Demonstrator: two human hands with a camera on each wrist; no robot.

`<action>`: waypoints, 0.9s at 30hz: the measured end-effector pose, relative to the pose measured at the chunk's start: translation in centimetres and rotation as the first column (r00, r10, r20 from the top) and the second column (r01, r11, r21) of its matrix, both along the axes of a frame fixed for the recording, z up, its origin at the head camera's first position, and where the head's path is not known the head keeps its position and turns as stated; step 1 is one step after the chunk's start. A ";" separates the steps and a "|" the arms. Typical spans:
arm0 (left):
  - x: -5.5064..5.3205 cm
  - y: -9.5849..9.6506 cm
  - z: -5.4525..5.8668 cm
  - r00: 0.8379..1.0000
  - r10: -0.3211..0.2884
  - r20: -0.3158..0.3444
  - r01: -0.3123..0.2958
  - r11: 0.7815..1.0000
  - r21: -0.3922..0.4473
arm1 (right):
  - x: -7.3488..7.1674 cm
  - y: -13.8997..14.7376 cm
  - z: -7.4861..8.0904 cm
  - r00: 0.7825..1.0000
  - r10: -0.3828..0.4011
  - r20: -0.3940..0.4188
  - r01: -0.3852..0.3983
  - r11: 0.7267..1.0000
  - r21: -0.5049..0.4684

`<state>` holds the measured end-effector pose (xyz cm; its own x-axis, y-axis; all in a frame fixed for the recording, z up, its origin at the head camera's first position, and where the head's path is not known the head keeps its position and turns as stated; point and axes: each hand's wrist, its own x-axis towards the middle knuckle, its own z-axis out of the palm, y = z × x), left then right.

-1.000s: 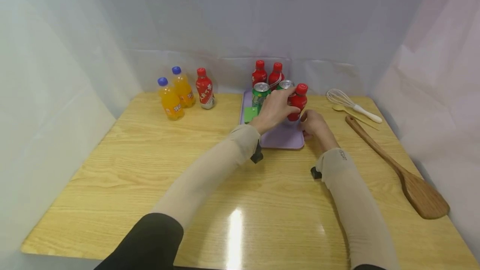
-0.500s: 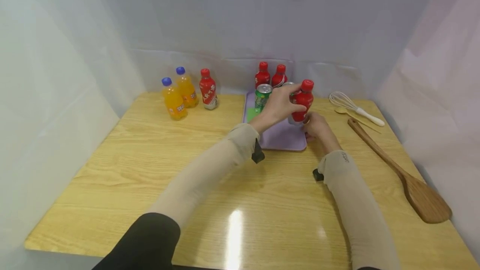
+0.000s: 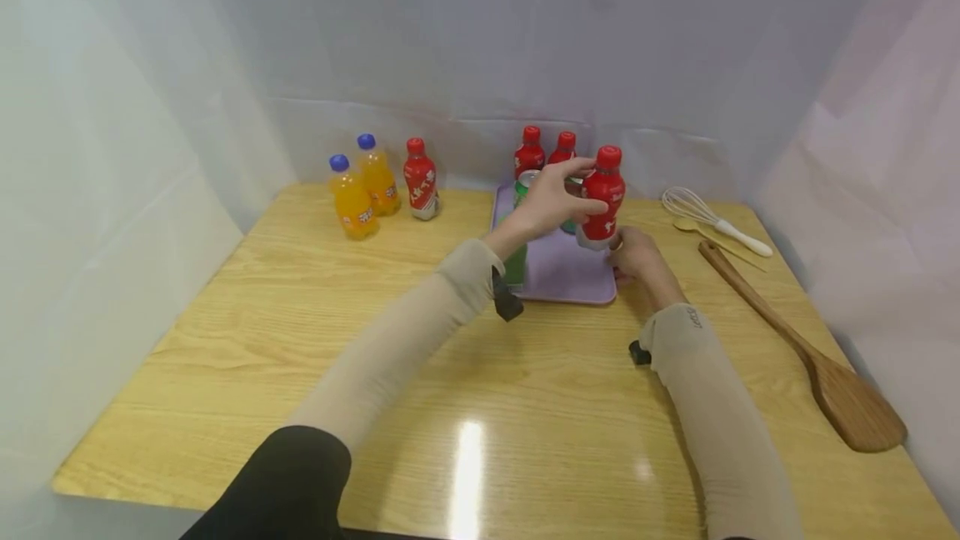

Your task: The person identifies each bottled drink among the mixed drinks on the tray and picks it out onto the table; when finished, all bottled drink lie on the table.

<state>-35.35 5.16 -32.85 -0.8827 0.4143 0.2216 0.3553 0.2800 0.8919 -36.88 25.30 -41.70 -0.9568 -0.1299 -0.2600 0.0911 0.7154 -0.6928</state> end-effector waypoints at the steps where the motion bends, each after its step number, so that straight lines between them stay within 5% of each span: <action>1: 0.1 -0.2 0.2 1.000 -0.014 0.013 0.014 1.000 0.017 | 0.0 0.0 0.0 1.000 -0.001 0.002 0.001 1.000 -0.003; 12: 1.0 -2.4 2.4 0.979 -0.152 0.133 0.121 0.968 0.220 | 0.1 -0.3 0.3 1.000 -0.006 0.030 0.005 0.999 0.032; 27: 0.8 -7.3 4.6 0.977 -0.181 0.113 0.134 0.934 0.330 | 0.5 -0.2 0.3 1.000 0.011 0.005 -0.011 1.000 0.006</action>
